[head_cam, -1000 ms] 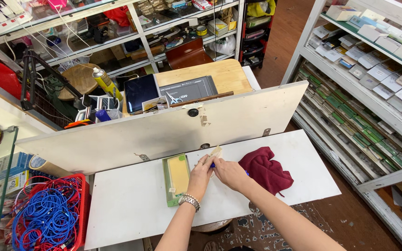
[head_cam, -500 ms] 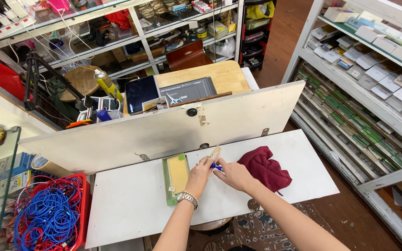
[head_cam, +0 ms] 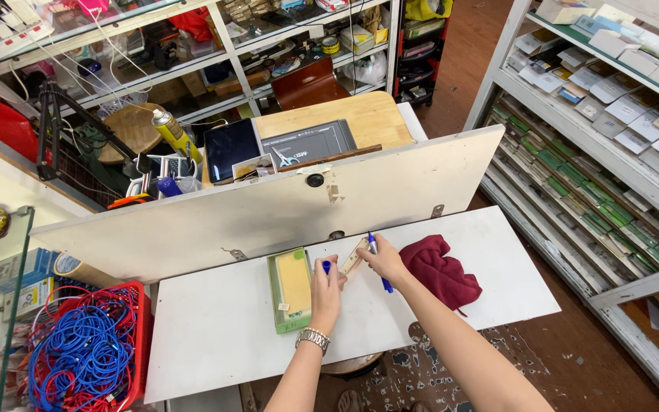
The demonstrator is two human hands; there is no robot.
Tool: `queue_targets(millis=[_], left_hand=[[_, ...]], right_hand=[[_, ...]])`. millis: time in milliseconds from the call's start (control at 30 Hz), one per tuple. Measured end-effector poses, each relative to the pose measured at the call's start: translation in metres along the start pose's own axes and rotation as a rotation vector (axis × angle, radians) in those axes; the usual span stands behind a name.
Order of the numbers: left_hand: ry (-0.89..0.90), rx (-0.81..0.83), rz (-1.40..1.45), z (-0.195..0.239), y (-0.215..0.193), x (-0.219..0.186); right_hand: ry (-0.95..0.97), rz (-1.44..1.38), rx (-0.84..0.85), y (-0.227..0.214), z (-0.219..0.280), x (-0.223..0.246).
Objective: The person retrieves small packaged items from a glass display cabinet, places them on a counter, and wipes each item with a red cloth. They then use a blue marker to write on the items before returning them to the cabinet.
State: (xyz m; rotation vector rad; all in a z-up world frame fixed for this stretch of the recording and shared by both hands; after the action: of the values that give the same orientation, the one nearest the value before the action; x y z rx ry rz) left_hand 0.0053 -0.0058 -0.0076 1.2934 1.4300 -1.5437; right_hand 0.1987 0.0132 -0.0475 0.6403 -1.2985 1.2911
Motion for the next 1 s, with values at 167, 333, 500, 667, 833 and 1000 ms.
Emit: queue_targets(millis=[167,333,500,667,833,1000], left_hand=[[-0.109,0.011,0.006,-0.012,0.009,0.013],[-0.123,-0.023,0.106,-0.023,0.018,0.026],[-0.111,-0.033,0.214,-0.025,0.017,0.037],[-0.125,-0.024,0.246,-0.023,0.021,0.040],[-0.118,-0.015,0.248,-0.024,0.021,0.043],[-0.144,0.005,0.223,-0.024,0.017,0.038]], right_hand=[[0.015,-0.129,0.011,0.001,0.010,-0.005],[0.093,-0.267,0.026,-0.007,0.022,0.011],[0.085,-0.540,0.075,-0.050,0.049,0.030],[0.126,-1.085,0.316,-0.063,0.062,0.044],[0.130,-1.399,0.314,-0.056,0.060,0.042],[-0.113,-0.763,0.100,-0.041,0.057,0.047]])
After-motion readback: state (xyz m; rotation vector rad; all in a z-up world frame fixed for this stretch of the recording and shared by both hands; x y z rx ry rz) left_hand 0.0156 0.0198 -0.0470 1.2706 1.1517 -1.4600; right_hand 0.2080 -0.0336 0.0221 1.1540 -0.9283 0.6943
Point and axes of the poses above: each hand's wrist, its own z-axis away from the middle knuckle, its own y-axis out of the palm, x = y × z, the point moved 1 cm from there along -z, towards the middle knuckle, and after that the axes turned 6 degrees about -z, right-handed, at the moved point
